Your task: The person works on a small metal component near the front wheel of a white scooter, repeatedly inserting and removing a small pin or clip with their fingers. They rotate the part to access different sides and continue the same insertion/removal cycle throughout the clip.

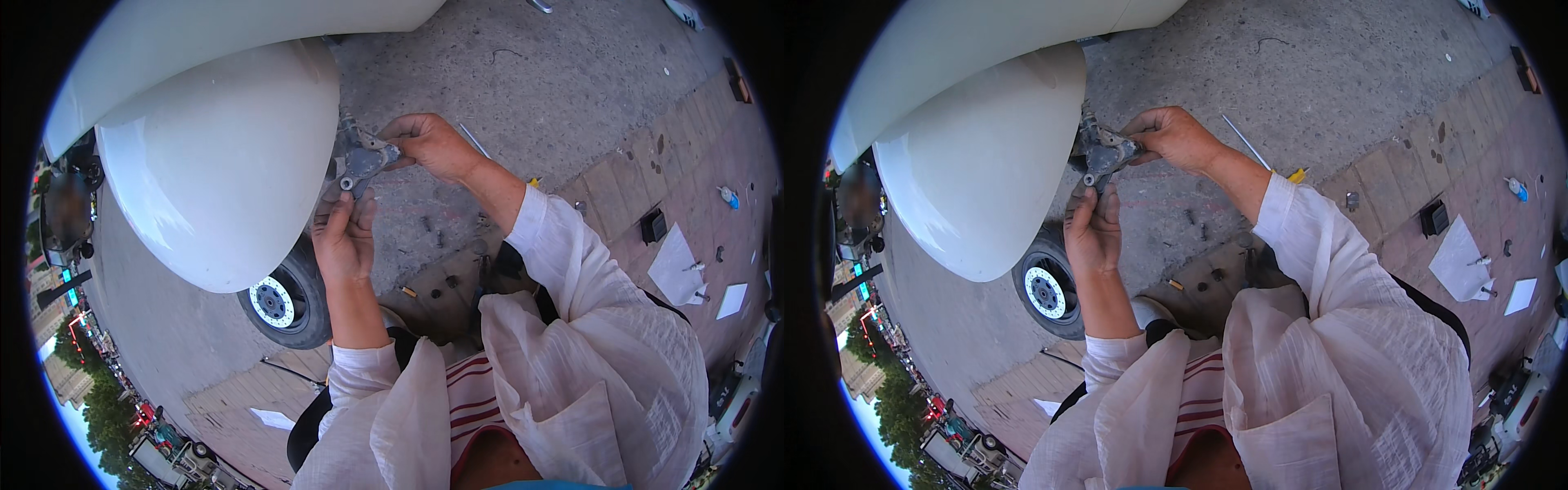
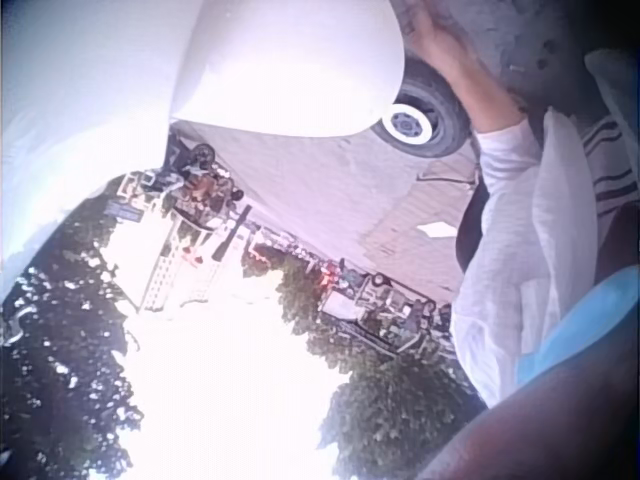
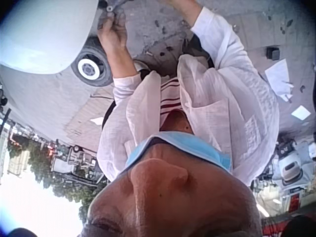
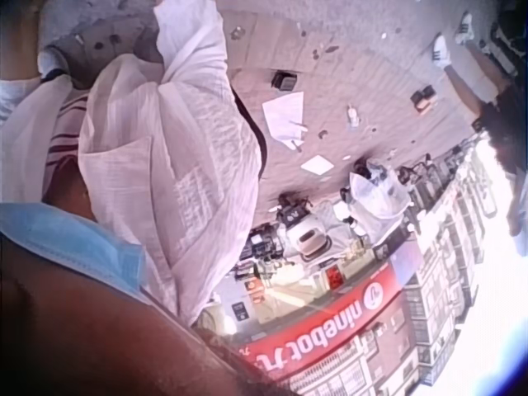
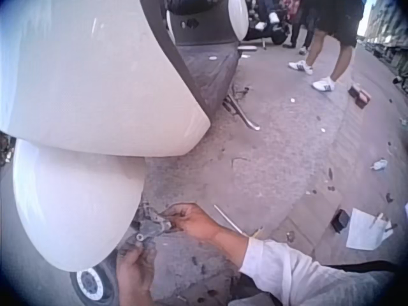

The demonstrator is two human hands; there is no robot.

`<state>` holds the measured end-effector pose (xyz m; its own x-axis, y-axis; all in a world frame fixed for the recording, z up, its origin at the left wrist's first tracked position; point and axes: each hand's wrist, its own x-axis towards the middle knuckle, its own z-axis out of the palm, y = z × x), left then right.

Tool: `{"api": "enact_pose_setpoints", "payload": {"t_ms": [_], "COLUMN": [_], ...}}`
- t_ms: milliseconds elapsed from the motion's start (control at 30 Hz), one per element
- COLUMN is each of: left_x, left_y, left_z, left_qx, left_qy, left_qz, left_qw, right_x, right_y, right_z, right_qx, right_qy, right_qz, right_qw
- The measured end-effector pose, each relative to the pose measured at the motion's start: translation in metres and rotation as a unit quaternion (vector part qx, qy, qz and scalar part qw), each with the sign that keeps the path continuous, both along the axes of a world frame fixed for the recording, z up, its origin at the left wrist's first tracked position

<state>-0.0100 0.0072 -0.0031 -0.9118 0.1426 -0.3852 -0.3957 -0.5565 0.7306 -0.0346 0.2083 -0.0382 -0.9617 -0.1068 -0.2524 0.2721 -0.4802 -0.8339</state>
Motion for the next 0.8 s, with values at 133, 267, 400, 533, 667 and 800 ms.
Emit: {"api": "enact_pose_setpoints", "payload": {"t_ms": [133, 267, 400, 533, 667, 800], "left_x": [0.0014, 0.0006, 0.0005, 0.0001, 0.0025, 0.0011], "left_y": [0.0018, 0.0037, 0.0033, 0.0036, 0.0063, 0.0035], "left_z": [-0.0004, 0.0007, -0.0002, -0.0003, -0.0028, -0.0033], "left_qx": [0.005, 0.012, 0.013, 0.013, 0.006, 0.027], "left_qy": [-0.01, -0.015, -0.015, -0.01, 0.008, 0.02], "left_qz": [0.002, 0.01, 0.007, 0.002, -0.004, -0.017], "left_qw": [1.0, 1.0, 1.0, 1.0, 1.0, 0.999], "right_x": [0.0002, 0.0006, -0.0005, -0.0006, -0.0001, 0.0011], "right_y": [0.0008, 0.0009, -0.0009, -0.0009, -0.0007, -0.0019], "right_z": [0.0024, 0.0022, -0.0016, -0.0028, 0.001, 0.0043], "right_qx": [0.006, 0.005, -0.003, -0.008, 0.003, 0.003], "right_qy": [-0.001, -0.001, -0.001, 0.003, -0.005, -0.005], "right_qz": [0.006, 0.003, -0.012, -0.014, -0.007, -0.005], "right_qw": [1.0, 1.0, 1.0, 1.0, 1.0, 1.0]}}
